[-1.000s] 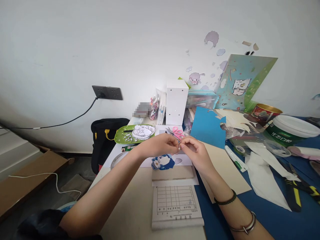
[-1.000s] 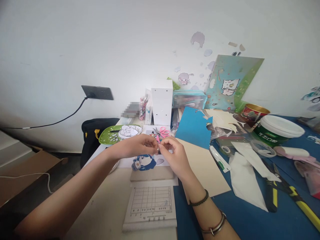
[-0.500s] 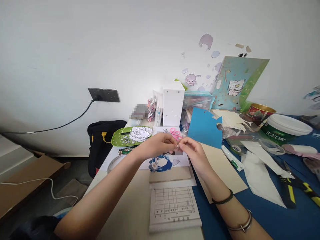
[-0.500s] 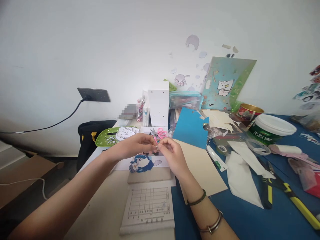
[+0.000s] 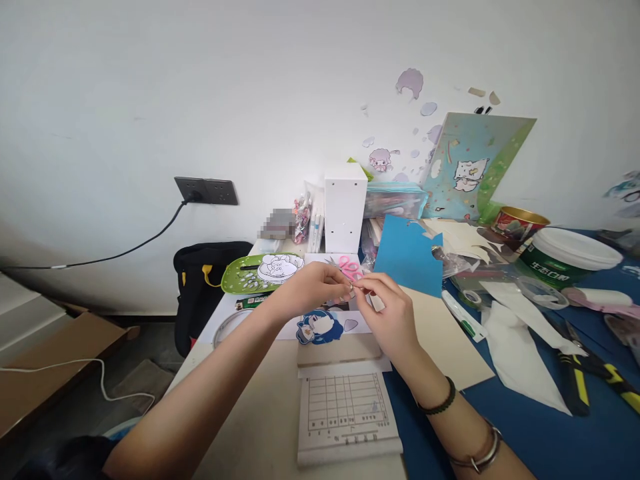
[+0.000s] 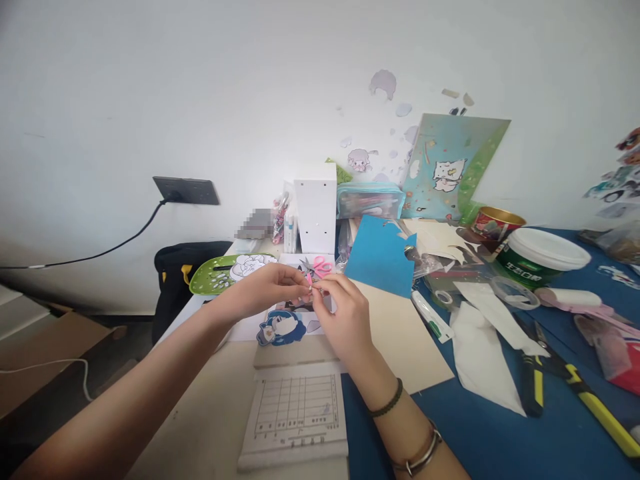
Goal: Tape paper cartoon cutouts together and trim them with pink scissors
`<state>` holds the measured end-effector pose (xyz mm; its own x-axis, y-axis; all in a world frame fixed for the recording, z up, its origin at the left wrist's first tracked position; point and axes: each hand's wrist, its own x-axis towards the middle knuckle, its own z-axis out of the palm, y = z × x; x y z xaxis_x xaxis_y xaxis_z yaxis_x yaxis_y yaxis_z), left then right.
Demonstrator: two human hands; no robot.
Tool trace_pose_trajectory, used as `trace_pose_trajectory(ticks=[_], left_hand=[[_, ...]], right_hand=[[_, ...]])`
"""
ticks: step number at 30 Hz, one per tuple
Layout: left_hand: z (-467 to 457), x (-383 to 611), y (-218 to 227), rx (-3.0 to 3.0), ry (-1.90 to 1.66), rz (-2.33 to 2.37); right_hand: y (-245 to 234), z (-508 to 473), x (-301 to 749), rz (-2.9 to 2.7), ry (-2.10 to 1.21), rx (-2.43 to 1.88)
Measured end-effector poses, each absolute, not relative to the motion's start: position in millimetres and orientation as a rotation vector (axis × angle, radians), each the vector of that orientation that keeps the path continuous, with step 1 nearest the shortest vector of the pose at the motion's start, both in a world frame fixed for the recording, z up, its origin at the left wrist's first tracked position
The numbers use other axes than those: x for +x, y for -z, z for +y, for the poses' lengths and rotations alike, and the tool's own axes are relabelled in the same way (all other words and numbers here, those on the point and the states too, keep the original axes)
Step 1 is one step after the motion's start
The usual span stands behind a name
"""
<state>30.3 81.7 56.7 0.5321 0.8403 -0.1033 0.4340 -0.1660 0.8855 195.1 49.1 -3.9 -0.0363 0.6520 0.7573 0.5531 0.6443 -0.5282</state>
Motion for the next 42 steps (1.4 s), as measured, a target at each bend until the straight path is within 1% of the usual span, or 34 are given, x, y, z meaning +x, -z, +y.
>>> trace_pose_trajectory(ticks=[12,32,42], left_hand=[[77,32,-57,1.987,-0.545,1.21],[78,32,-53,2.113,-0.52,1.234],[79,31,-53,2.126,-0.465,1.237]], right_hand=[[6,54,198,-1.776,-0.232,-0.986],[7,59,202,-1.731,-0.514,-1.04],[11,62,202,-1.685,-0.593,-1.063]])
